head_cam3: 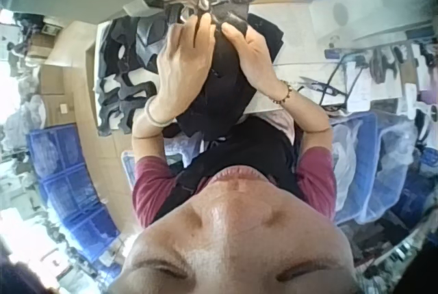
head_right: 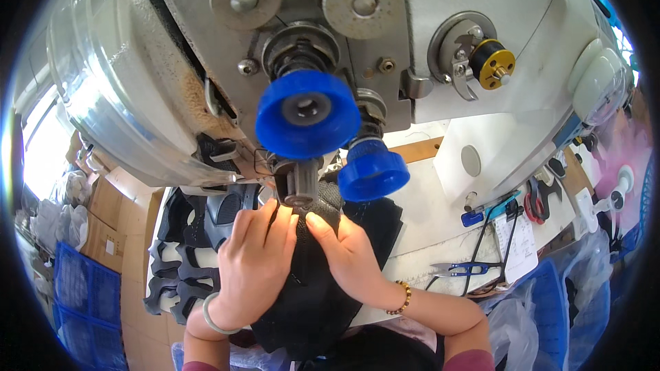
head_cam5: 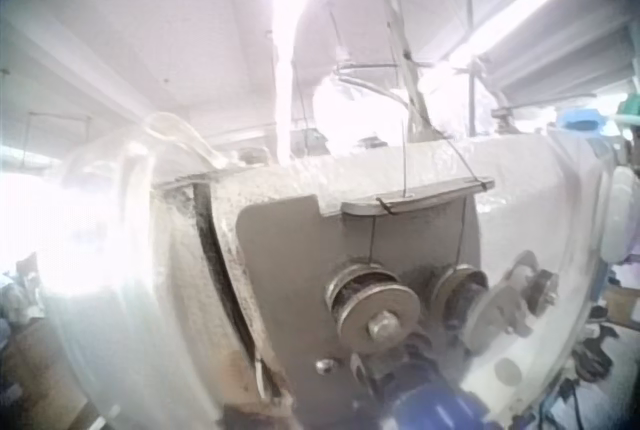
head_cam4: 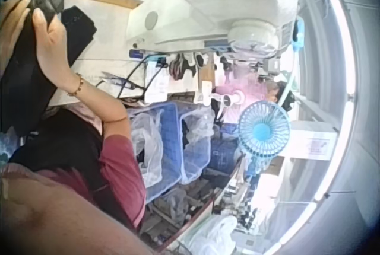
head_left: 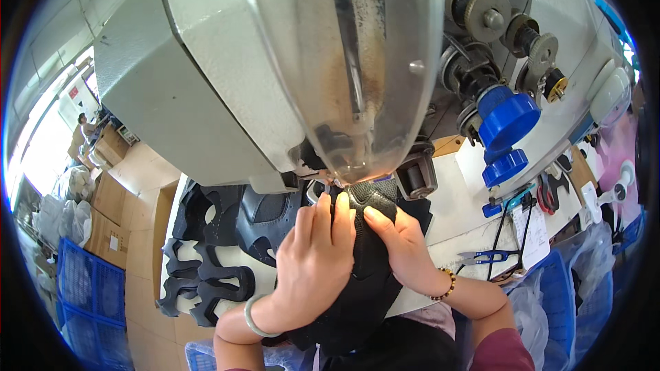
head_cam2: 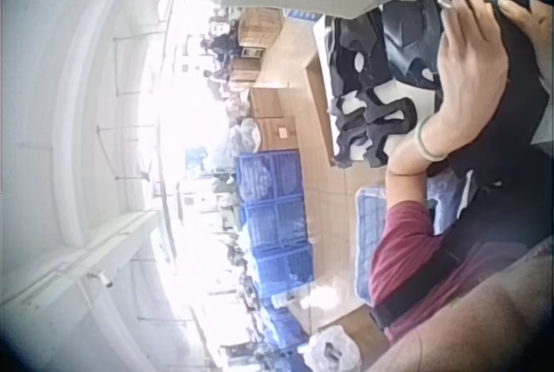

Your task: The person stitches shoe upper components together using a sewing machine, guiding and aligning the pieces under the needle by hand.

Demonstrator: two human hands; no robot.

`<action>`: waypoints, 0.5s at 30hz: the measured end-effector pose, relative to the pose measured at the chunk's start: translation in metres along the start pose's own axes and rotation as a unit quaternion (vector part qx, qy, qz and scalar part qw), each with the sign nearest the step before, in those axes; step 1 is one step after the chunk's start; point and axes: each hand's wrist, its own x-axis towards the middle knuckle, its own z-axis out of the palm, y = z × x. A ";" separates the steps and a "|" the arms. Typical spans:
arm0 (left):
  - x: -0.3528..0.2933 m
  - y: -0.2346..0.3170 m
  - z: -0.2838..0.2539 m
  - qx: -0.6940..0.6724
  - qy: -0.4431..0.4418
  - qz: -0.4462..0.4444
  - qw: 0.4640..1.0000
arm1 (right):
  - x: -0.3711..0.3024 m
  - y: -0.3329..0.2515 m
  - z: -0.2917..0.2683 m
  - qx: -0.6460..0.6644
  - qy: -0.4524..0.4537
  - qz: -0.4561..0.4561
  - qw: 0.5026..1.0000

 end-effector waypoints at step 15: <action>-0.007 0.002 0.002 -0.181 0.032 -0.076 0.980 | 0.025 -0.023 -0.039 -0.130 -0.028 -0.040 0.990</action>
